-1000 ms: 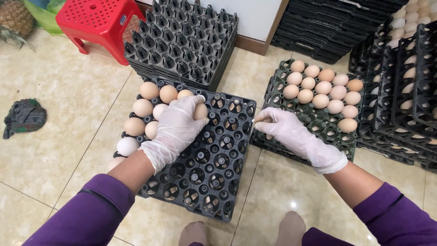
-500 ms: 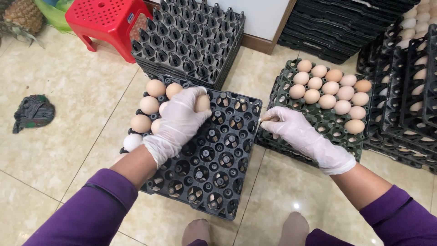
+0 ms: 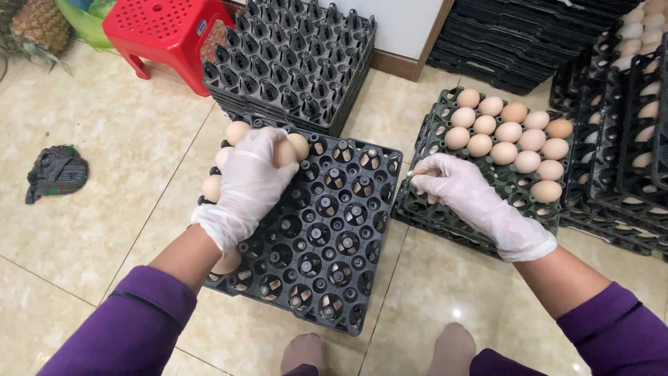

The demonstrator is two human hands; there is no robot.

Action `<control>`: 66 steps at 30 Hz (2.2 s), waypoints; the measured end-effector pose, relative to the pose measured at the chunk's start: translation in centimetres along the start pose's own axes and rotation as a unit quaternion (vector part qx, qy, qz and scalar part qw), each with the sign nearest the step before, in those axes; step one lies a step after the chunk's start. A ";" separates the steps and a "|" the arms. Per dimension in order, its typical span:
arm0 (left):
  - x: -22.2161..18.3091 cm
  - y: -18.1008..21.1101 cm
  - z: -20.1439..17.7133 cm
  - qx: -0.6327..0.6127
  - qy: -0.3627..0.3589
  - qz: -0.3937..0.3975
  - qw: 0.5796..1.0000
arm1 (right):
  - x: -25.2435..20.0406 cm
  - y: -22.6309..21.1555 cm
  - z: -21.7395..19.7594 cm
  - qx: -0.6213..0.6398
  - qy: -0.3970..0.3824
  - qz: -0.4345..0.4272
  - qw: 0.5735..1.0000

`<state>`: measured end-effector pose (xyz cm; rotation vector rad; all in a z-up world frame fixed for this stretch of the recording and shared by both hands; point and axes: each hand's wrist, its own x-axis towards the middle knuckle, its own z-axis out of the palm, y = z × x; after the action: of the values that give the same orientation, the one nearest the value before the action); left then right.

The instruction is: Organizing and sorting eggs into plastic trays on the floor.

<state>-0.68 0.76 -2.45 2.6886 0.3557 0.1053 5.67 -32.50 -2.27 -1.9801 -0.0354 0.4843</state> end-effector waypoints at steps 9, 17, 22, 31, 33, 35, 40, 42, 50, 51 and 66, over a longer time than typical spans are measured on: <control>-1.8 -2.8 2.6 0.192 0.079 0.192 0.959 | 5.5 4.8 -8.2 0.022 0.166 -0.069 0.983; -2.2 -0.1 -0.5 0.125 0.104 0.204 0.965 | 6.3 16.2 -21.3 -0.011 0.360 0.005 0.933; -2.8 3.5 -2.8 0.010 0.108 0.267 0.958 | 3.6 16.8 -19.6 -0.124 0.289 0.108 0.943; -3.1 5.8 -1.6 0.019 0.131 0.271 0.953 | 3.2 16.7 -16.2 -0.342 0.232 0.149 0.898; -3.6 6.7 -1.8 -0.033 0.103 0.291 0.951 | 1.6 14.1 -15.6 -0.234 0.244 0.141 0.930; -4.1 7.9 -2.4 -0.049 0.092 0.297 0.949 | 2.5 14.9 -16.8 -0.258 0.259 0.108 0.925; -6.0 9.6 -1.2 -0.115 0.050 0.304 0.944 | 2.7 10.4 -14.8 -0.124 0.241 -0.026 0.962; -7.0 10.4 -0.5 -0.144 0.005 0.301 0.943 | 1.7 6.2 -11.8 -0.056 0.142 -0.056 0.987; -10.1 11.4 -1.1 -0.133 -0.137 0.255 0.948 | -6.2 -7.8 1.6 -0.094 -0.097 -0.059 0.989; -10.1 11.3 -1.1 -0.105 -0.172 0.220 0.954 | -6.5 -8.0 2.6 -0.045 -0.134 -0.042 0.989; -7.9 3.4 -4.1 -0.053 0.021 0.117 0.991 | -3.6 -6.6 3.3 0.019 -0.091 -0.101 0.991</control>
<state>-8.01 -2.69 2.54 2.6157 0.0429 0.2422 2.47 -27.54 3.39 -1.8659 -0.3345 0.5268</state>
